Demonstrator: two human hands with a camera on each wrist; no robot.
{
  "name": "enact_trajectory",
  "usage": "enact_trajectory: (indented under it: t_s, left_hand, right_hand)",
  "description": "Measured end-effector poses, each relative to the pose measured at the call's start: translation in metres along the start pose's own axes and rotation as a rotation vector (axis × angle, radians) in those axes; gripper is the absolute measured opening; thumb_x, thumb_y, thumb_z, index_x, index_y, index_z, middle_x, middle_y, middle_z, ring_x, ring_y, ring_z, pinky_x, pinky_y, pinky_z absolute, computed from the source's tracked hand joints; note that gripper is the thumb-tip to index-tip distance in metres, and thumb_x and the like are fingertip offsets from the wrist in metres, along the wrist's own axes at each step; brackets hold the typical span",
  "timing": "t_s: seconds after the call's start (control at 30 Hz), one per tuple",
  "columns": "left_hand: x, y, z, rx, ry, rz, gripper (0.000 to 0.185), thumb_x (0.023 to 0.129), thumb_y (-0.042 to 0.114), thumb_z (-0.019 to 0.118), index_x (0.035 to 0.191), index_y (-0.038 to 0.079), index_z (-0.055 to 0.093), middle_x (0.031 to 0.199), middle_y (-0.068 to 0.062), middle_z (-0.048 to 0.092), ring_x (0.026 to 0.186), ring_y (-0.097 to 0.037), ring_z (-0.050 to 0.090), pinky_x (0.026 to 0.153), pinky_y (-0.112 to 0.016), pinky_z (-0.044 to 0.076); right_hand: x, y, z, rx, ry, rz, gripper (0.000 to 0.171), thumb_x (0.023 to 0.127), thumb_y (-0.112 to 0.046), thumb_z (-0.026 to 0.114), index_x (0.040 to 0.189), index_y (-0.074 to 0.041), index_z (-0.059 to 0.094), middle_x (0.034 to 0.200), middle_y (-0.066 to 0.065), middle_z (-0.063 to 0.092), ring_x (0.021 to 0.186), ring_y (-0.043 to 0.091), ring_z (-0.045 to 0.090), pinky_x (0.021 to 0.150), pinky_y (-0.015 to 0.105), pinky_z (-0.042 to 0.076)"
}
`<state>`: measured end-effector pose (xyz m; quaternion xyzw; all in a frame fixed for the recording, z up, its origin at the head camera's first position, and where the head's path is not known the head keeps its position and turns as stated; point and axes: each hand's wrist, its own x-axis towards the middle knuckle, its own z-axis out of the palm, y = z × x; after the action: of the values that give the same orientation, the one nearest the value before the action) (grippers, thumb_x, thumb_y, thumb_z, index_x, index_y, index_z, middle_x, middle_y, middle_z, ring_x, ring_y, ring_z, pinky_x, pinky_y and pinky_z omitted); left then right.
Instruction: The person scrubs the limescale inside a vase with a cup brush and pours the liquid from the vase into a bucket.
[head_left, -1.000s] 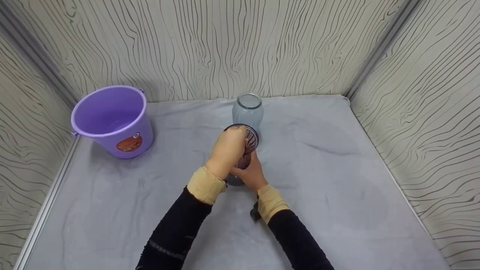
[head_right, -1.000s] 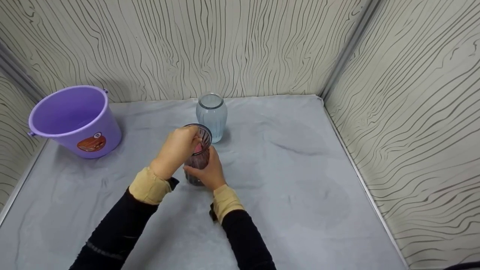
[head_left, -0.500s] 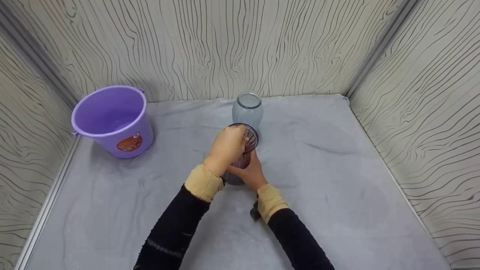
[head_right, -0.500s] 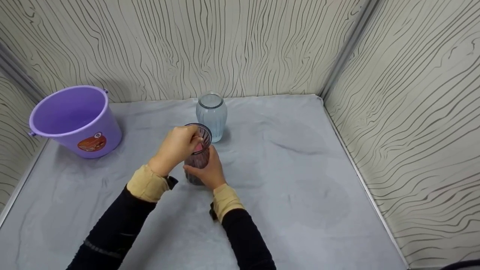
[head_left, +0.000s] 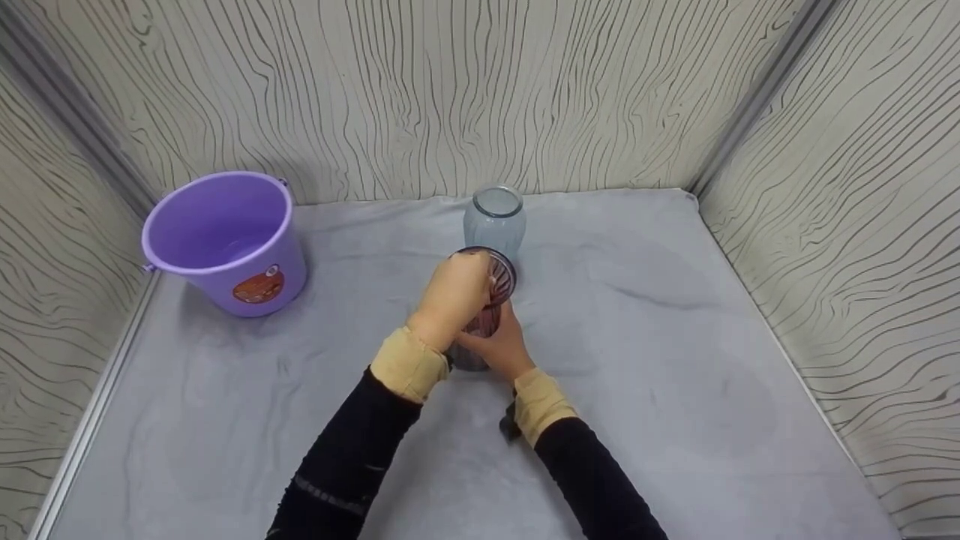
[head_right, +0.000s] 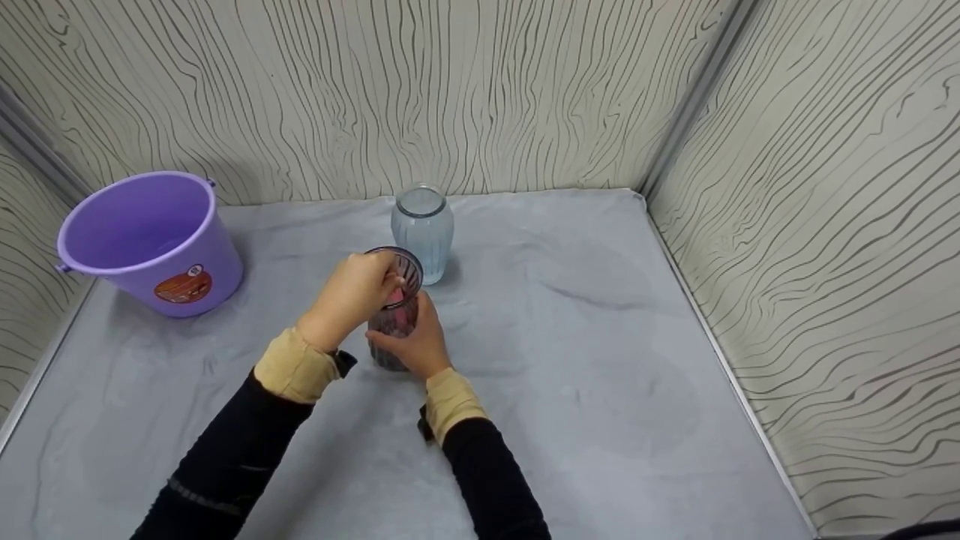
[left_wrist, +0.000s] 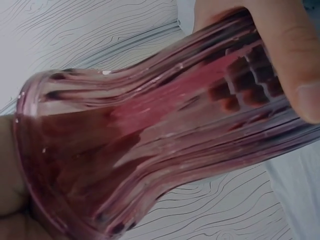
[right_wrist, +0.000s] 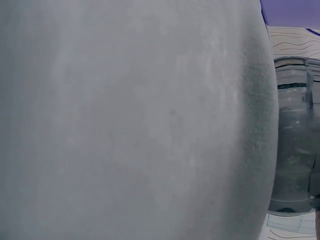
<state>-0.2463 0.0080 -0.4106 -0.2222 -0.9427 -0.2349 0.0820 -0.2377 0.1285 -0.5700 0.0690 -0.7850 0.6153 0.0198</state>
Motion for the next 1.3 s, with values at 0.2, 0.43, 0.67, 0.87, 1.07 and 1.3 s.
enact_trajectory:
  t_s: [0.2, 0.43, 0.67, 0.87, 1.07, 1.3]
  left_hand:
    - [-0.001, 0.005, 0.000, 0.053, 0.010, -0.022, 0.007, 0.094, 0.001, 0.066, 0.096, -0.006, 0.066, 0.091, -0.021, 0.071, 0.090, -0.039, 0.072, 0.077, -0.048, 0.059]
    - [-0.005, 0.006, 0.004, 0.063, 0.093, -0.005, 0.010, 0.094, 0.002, 0.067, 0.098, -0.007, 0.066, 0.090, -0.023, 0.070, 0.086, -0.041, 0.072, 0.073, -0.050, 0.059]
    - [-0.007, 0.004, 0.011, 0.062, 0.134, 0.053, 0.009, 0.097, 0.008, 0.066, 0.098, -0.001, 0.064, 0.090, -0.018, 0.069, 0.087, -0.037, 0.071, 0.075, -0.048, 0.059]
    - [-0.006, 0.000, 0.010, -0.006, 0.094, 0.100, 0.007, 0.096, 0.010, 0.068, 0.099, 0.003, 0.068, 0.095, -0.014, 0.070, 0.092, -0.034, 0.070, 0.079, -0.046, 0.057]
    - [-0.005, -0.002, 0.005, -0.016, 0.077, 0.134, 0.004, 0.094, 0.010, 0.070, 0.094, 0.007, 0.069, 0.093, -0.011, 0.069, 0.090, -0.031, 0.071, 0.076, -0.046, 0.058]
    - [-0.005, -0.002, 0.002, -0.036, 0.040, 0.123, 0.004, 0.094, 0.008, 0.070, 0.097, 0.006, 0.070, 0.095, -0.011, 0.071, 0.094, -0.031, 0.070, 0.081, -0.046, 0.057]
  right_hand:
    - [0.000, 0.001, 0.001, -0.018, -0.004, -0.047, 0.105, 0.079, -0.029, 0.086, 0.158, -0.001, 0.022, 0.156, 0.019, 0.039, 0.142, 0.029, 0.040, 0.118, 0.043, 0.031]
    - [-0.001, 0.000, -0.001, -0.017, -0.008, -0.035, 0.110, 0.078, -0.031, 0.087, 0.159, -0.002, 0.018, 0.160, 0.018, 0.034, 0.145, 0.028, 0.036, 0.120, 0.042, 0.028]
    - [0.001, 0.003, -0.002, 0.001, 0.003, -0.004, 0.109, 0.076, -0.032, 0.087, 0.158, -0.002, 0.021, 0.157, 0.017, 0.038, 0.142, 0.027, 0.040, 0.117, 0.043, 0.031]
    - [-0.001, 0.003, -0.001, 0.040, -0.013, -0.013, 0.108, 0.078, -0.030, 0.087, 0.157, -0.002, 0.020, 0.156, 0.014, 0.039, 0.139, 0.024, 0.043, 0.115, 0.041, 0.036]
    - [0.000, 0.003, -0.001, 0.029, -0.001, -0.054, 0.109, 0.078, -0.031, 0.088, 0.158, -0.003, 0.020, 0.158, 0.012, 0.038, 0.142, 0.021, 0.040, 0.117, 0.038, 0.032]
    - [0.001, 0.003, 0.001, 0.054, 0.009, -0.066, 0.108, 0.076, -0.025, 0.089, 0.157, -0.001, 0.021, 0.157, 0.016, 0.039, 0.142, 0.025, 0.040, 0.118, 0.041, 0.030]
